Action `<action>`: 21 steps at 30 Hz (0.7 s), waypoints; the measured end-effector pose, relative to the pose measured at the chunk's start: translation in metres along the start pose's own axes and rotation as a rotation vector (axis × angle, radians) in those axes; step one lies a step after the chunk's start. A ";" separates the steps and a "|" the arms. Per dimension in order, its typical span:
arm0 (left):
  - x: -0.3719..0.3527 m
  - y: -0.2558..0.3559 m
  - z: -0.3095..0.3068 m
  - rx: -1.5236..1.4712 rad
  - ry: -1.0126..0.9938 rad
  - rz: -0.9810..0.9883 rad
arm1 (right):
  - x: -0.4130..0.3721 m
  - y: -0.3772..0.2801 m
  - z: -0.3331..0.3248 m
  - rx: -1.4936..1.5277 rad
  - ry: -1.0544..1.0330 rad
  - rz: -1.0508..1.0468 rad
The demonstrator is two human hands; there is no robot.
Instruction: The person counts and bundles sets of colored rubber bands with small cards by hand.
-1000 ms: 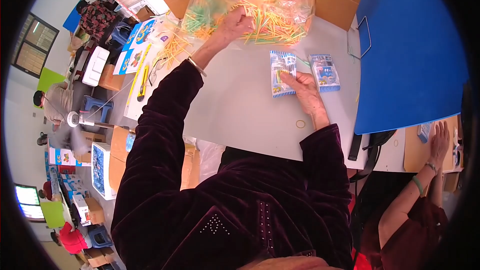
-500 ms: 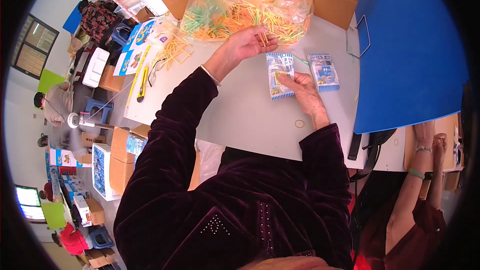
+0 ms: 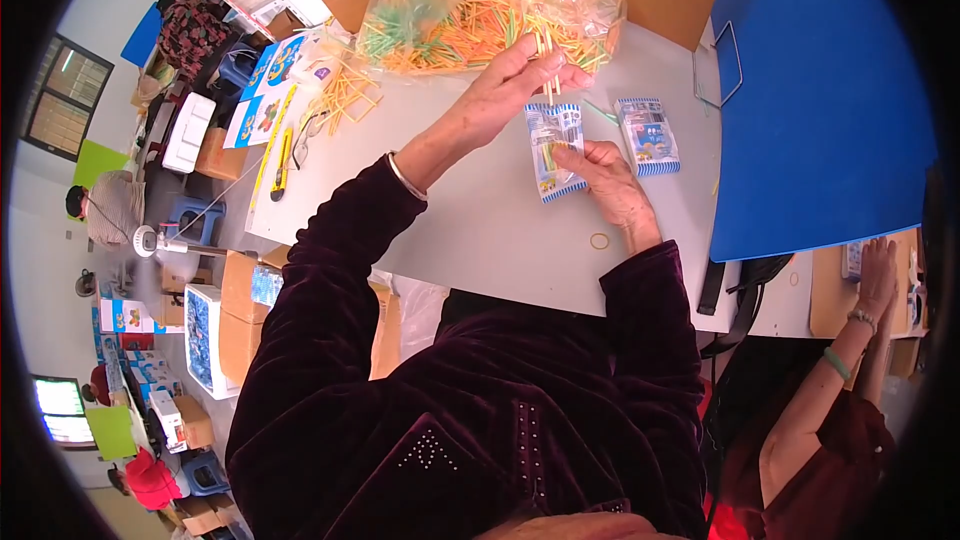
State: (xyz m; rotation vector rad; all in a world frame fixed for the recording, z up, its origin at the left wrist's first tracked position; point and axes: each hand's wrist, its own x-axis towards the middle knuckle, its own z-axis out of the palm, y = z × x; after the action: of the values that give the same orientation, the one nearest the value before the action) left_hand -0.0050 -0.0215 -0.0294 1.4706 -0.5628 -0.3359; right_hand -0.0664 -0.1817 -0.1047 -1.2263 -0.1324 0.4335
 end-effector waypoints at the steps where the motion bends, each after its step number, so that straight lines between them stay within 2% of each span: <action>1: -0.001 -0.001 0.000 0.011 -0.013 0.045 | 0.002 0.002 -0.002 -0.007 -0.016 -0.001; 4: -0.007 0.000 0.002 0.101 -0.065 0.085 | 0.001 0.002 -0.002 -0.012 -0.029 0.006; 8: -0.015 -0.011 0.004 0.030 -0.072 0.072 | -0.001 -0.001 -0.001 0.020 -0.048 0.017; 14: -0.021 -0.011 0.001 0.132 -0.106 0.088 | -0.001 0.001 -0.001 0.001 -0.043 0.004; 16: -0.023 -0.011 -0.005 0.242 -0.119 0.081 | -0.002 -0.002 0.000 0.020 -0.039 0.003; 20: -0.024 -0.006 -0.006 0.259 -0.124 0.105 | -0.002 0.001 -0.002 0.039 -0.023 0.002; 21: -0.026 0.001 -0.003 0.382 -0.152 0.047 | -0.001 0.002 -0.002 0.040 -0.020 0.007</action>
State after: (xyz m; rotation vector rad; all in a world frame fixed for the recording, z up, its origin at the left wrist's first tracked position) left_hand -0.0250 -0.0053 -0.0320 1.8043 -0.8159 -0.3166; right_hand -0.0674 -0.1834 -0.1068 -1.1839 -0.1368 0.4525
